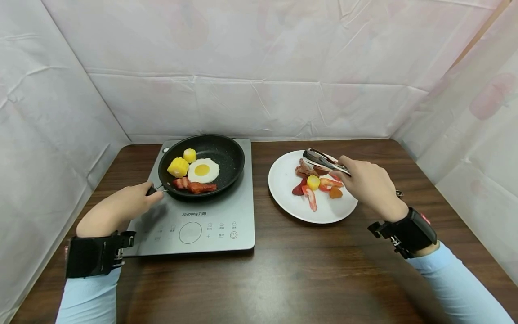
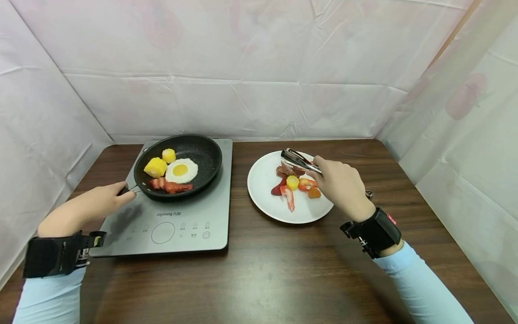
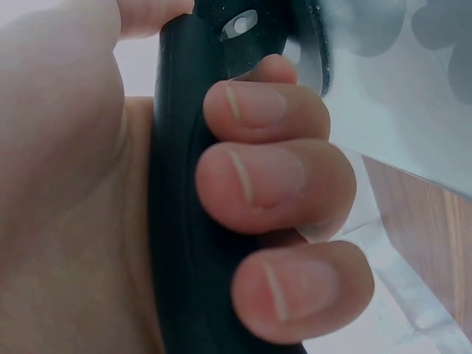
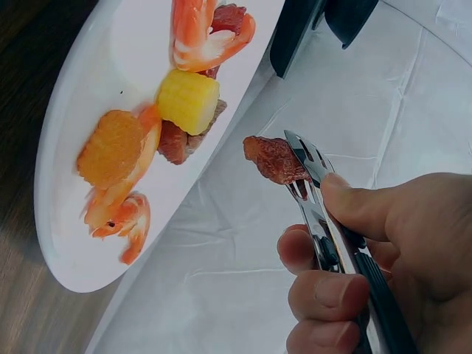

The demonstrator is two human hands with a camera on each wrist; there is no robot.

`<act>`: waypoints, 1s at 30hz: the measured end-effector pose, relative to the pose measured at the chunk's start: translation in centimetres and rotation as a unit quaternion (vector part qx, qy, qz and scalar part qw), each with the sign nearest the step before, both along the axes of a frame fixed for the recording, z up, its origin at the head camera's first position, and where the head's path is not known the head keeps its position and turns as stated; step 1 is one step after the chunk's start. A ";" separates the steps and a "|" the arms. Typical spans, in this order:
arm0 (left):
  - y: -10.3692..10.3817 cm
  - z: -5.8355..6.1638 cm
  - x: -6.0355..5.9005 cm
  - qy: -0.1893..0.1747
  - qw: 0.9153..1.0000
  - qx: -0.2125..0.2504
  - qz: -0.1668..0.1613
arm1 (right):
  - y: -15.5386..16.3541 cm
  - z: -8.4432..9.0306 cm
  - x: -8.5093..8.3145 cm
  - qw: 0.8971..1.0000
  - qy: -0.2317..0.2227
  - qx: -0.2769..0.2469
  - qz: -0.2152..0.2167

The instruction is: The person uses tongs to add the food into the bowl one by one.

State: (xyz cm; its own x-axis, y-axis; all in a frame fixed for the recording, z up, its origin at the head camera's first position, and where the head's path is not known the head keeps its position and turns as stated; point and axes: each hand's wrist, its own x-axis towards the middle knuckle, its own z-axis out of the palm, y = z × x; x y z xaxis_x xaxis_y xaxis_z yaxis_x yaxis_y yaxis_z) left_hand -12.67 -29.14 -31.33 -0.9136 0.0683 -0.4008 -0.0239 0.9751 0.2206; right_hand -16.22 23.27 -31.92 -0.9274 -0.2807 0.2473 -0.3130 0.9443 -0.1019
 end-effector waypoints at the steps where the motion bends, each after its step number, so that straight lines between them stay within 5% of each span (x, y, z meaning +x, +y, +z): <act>1: 0.0 0.0 0.0 0.001 1.000 0.000 -0.001 | -0.1 0.0 0.0 1.000 0.000 0.000 0.000; 30: 0.1 0.2 0.2 -0.018 1.000 -0.004 0.012 | -2.8 1.2 -0.2 1.000 0.011 -0.019 0.022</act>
